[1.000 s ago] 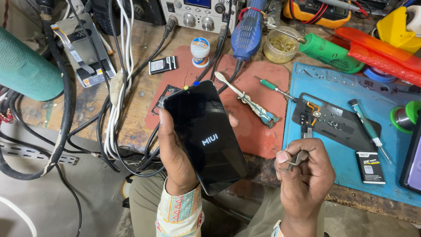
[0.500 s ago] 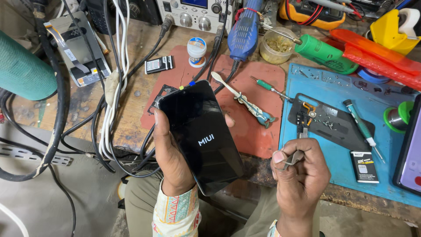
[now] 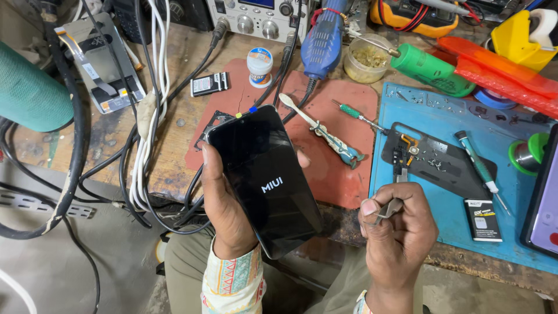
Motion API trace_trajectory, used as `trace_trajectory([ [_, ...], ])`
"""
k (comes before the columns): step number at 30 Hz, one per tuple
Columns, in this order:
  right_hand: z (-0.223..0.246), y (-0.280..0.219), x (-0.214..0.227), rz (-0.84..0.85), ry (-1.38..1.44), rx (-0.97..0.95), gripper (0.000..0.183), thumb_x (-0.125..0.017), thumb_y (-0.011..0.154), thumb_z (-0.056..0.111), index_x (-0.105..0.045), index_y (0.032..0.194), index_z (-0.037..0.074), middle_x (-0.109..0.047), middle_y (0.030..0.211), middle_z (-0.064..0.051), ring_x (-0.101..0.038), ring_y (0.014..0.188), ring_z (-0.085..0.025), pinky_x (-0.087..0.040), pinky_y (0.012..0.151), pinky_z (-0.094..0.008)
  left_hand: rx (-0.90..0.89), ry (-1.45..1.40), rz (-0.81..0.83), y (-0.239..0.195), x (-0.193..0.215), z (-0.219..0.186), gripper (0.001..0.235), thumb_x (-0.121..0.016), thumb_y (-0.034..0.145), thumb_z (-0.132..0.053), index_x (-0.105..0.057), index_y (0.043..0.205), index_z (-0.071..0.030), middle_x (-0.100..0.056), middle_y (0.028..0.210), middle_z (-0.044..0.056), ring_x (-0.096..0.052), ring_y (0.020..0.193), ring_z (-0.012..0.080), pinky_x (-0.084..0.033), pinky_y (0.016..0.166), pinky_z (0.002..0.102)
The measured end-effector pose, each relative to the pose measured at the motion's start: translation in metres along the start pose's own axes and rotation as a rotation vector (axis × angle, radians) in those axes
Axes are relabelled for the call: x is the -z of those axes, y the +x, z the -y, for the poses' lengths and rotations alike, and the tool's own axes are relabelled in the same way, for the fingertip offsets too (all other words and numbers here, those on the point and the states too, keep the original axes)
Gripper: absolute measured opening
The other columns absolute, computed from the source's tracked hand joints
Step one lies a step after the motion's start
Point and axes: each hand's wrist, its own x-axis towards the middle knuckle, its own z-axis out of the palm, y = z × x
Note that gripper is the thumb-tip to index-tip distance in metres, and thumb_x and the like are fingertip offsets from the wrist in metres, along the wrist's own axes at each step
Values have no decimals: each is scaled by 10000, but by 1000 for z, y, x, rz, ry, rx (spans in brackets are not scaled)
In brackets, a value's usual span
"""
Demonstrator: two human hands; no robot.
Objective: The person reassembles a Redmi smartphone by aligning and snapping the back cover onto the chassis, then presses the power button to turn it on. The device boots to the MIUI home screen, and the person swipes through the interface to verify functionality.
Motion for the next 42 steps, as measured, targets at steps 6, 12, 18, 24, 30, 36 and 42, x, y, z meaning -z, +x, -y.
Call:
trace_trajectory([
  [6, 2, -1, -3, -28, 6, -40, 267, -739, 999, 206, -555, 1032, 15, -535, 754, 21, -467, 637, -34, -373, 564, -204, 0, -48, -3, 0, 1, 1, 774, -371, 1064, -601, -543, 1436, 56, -699, 1095, 247, -705, 917, 289, -600, 790, 381],
  [12, -3, -3, 2, -30, -27, -57, 230, -730, 981, 190, -563, 1020, 37, -517, 764, 57, -430, 643, -2, -328, 558, -182, -47, -179, 8, -4, 2, 5, 755, -351, 1060, -592, -510, 1420, 52, -688, 1132, 223, -704, 970, 350, -593, 839, 438],
  [18, -6, -4, 6, -31, -39, -106, 167, -707, 971, 137, -567, 971, 45, -459, 729, 86, -366, 622, 18, -267, 534, -185, -5, -7, 14, -7, -1, 3, 783, -380, 1091, -614, -537, 1419, 79, -692, 1087, 269, -678, 933, 357, -560, 800, 438],
  [24, -7, 3, 4, -54, -86, -103, 162, -714, 950, 131, -580, 956, 41, -479, 731, 73, -397, 640, 3, -301, 537, -195, 93, -324, -121, 6, -22, 5, 734, -342, 1009, -612, -567, 1300, 23, -727, 1017, 172, -708, 869, 305, -583, 777, 410],
  [30, -14, 0, 9, -193, 79, -64, 183, -711, 956, 117, -560, 967, 14, -502, 716, 7, -441, 577, -59, -347, 503, -239, -22, -158, -68, 18, -34, 35, 667, -368, 1111, -538, -559, 1340, 58, -692, 1085, 202, -691, 928, 300, -570, 816, 386],
  [36, -15, 6, 6, -241, 102, -35, 159, -696, 959, 72, -552, 978, 6, -508, 695, -23, -443, 561, -85, -349, 509, -251, 16, -309, -61, -1, -31, 33, 686, -330, 1034, -587, -576, 1324, -17, -720, 1029, 201, -721, 885, 299, -597, 741, 377],
  [42, -12, 1, 6, -216, 149, -32, 161, -696, 969, 61, -553, 1017, 5, -518, 720, -21, -452, 588, -78, -370, 533, -249, 54, -20, -26, -7, -28, 33, 780, -305, 1072, -602, -587, 1309, 85, -726, 1043, 206, -709, 915, 268, -593, 802, 367],
])
